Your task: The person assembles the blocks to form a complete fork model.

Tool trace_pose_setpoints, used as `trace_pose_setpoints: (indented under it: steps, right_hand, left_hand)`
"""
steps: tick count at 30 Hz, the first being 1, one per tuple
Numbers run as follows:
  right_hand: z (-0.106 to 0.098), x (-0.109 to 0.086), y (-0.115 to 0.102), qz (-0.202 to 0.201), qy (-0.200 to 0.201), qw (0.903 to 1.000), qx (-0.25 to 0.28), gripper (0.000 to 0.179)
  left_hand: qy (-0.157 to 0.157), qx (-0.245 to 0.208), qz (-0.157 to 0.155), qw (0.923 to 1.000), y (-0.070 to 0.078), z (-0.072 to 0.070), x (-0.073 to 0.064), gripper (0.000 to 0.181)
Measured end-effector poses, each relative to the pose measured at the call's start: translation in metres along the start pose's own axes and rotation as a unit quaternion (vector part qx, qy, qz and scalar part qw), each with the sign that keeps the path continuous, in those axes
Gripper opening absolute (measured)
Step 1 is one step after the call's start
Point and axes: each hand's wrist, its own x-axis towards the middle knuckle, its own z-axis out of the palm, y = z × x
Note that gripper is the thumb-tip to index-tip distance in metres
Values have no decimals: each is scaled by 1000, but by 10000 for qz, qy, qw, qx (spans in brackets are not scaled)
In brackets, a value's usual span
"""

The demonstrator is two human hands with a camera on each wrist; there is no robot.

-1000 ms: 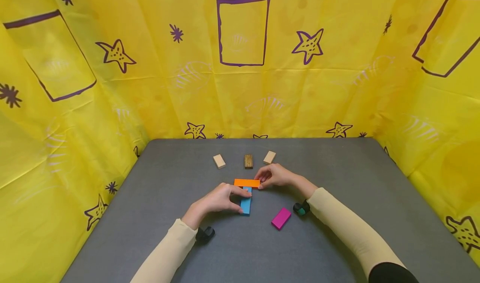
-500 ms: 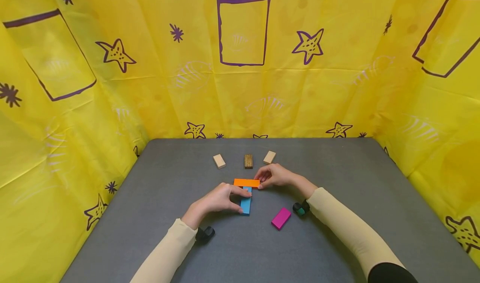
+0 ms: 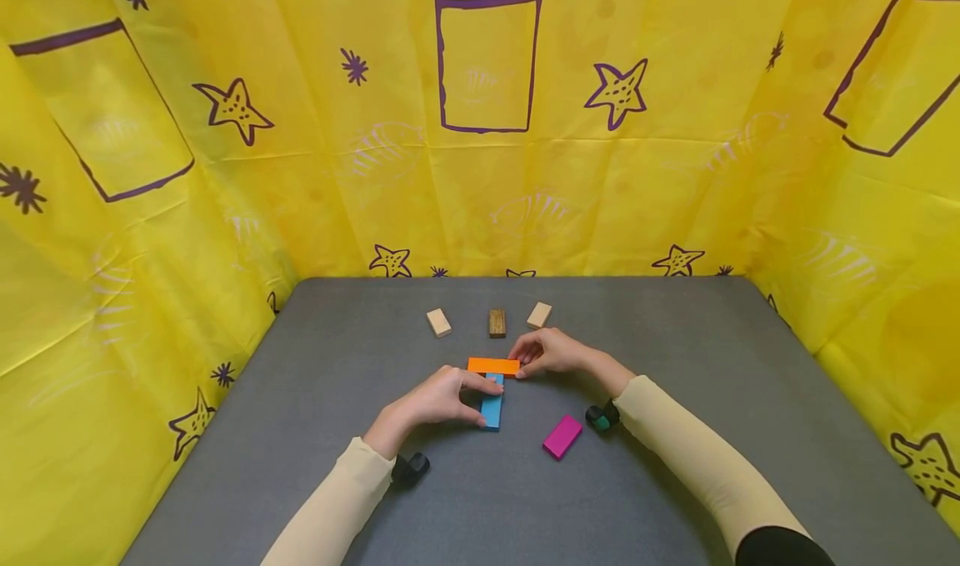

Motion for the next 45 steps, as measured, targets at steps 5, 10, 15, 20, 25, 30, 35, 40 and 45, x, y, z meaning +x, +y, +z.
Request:
trace_pose_setpoints:
  steps: [5, 10, 15, 20, 25, 30, 35, 40, 45]
  right_hand:
    - [0, -2, -3, 15, -25, 10000, 46, 26]
    - [-1, -1, -3, 99, -48, 9999, 13, 26]
    - [-1, -1, -1, 119, -55, 9999, -22, 26]
    - [0, 0, -2, 101, -20, 9999, -39, 26]
    - [-1, -2, -2, 64, -8, 9999, -94, 29]
    - [-3, -12, -6, 217, 192, 9995, -80, 37]
    - [-4, -32, -12, 411, 599, 9973, 81, 45]
    - [-2, -53, -17, 420, 991, 9942, -20, 47]
    - [0, -71, -22, 455, 1144, 9924, -29, 47]
  left_hand:
    - [20, 83, -8, 10000, 2, 0, 0, 52]
    - [48, 90, -7, 9999, 2, 1, 0, 52]
    - [37, 77, 10, 10000, 2, 1, 0, 52]
    - [31, 46, -9, 10000, 2, 0, -1, 52]
    - [37, 32, -28, 10000, 2, 0, -1, 52]
    - [38, 13, -30, 10000, 1, 1, -1, 53]
    - [37, 32, -22, 10000, 2, 1, 0, 52]
    - [80, -20, -22, 10000, 3, 0, 0, 52]
    - [84, -11, -11, 10000, 3, 1, 0, 52]
